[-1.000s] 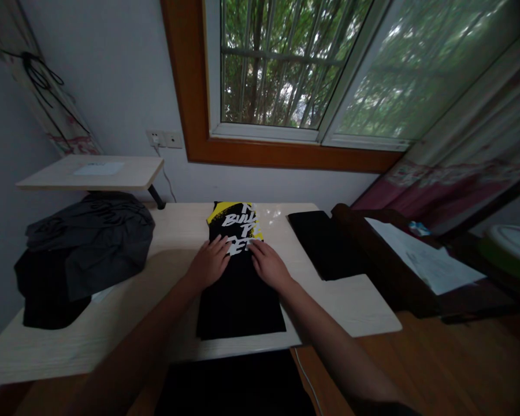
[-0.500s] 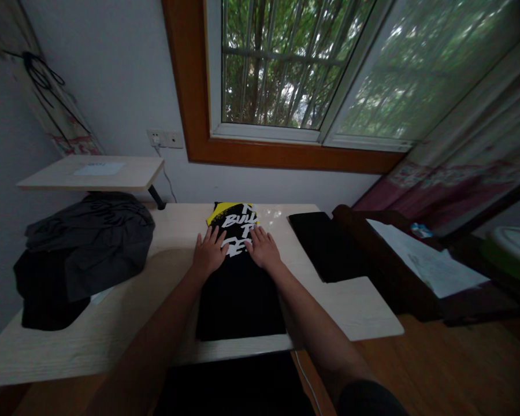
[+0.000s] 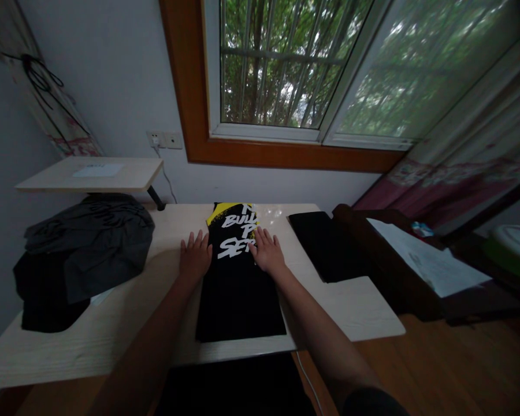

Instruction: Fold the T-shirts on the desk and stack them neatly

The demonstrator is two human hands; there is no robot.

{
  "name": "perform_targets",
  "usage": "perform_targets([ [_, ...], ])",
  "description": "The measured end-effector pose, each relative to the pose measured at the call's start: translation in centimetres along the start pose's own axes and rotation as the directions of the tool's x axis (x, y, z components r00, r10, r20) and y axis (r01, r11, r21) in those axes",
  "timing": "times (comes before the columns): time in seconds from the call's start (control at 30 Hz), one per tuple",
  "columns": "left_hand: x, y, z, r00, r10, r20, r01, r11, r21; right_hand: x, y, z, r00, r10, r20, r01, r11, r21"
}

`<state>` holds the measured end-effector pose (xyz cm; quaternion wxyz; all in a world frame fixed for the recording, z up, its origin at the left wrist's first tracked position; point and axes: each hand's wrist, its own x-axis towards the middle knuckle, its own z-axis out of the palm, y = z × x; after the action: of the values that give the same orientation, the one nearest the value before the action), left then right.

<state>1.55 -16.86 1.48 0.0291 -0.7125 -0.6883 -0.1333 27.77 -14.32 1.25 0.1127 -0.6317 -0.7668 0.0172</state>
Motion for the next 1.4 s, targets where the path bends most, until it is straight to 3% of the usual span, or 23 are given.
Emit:
perform_targets([
  [0.33, -0.2, -0.5, -0.3, 0.998, 0.049, 0.041, -0.049, 0.999, -0.022, -2.2, 0.7, -0.2, 0.999, -0.034, -0.037, 0.035, 0.999, 0.013],
  [0.57, -0.6, -2.9, 0.4, 0.983, 0.171, 0.061, -0.163, 0.979, -0.121, -4.4, 2.2, -0.5, 0.992, -0.119, -0.042, 0.12, 0.992, 0.029],
  [0.87, -2.6, -7.0, 0.0, 0.903, 0.417, 0.106, -0.378, 0.887, -0.265, -6.1, 5.1, -0.4, 0.968, -0.213, -0.132, 0.239, 0.943, 0.232],
  [1.1, -3.7, -6.9, -1.0, 0.858, 0.512, 0.022, -0.492, 0.835, -0.247, -6.6, 5.7, 0.0, 0.943, -0.213, -0.254, 0.295, 0.889, 0.35],
  [1.27, -4.5, -6.3, -1.7, 0.78, 0.616, -0.106, -0.622, 0.746, -0.239, -6.7, 5.4, -0.1, 0.938, -0.2, -0.282, 0.298, 0.88, 0.37],
  [1.4, -4.8, -6.2, -1.7, 0.736, 0.662, -0.145, -0.675, 0.7, -0.232, -7.0, 4.8, -1.2, 0.938, -0.174, -0.3, 0.284, 0.88, 0.38],
])
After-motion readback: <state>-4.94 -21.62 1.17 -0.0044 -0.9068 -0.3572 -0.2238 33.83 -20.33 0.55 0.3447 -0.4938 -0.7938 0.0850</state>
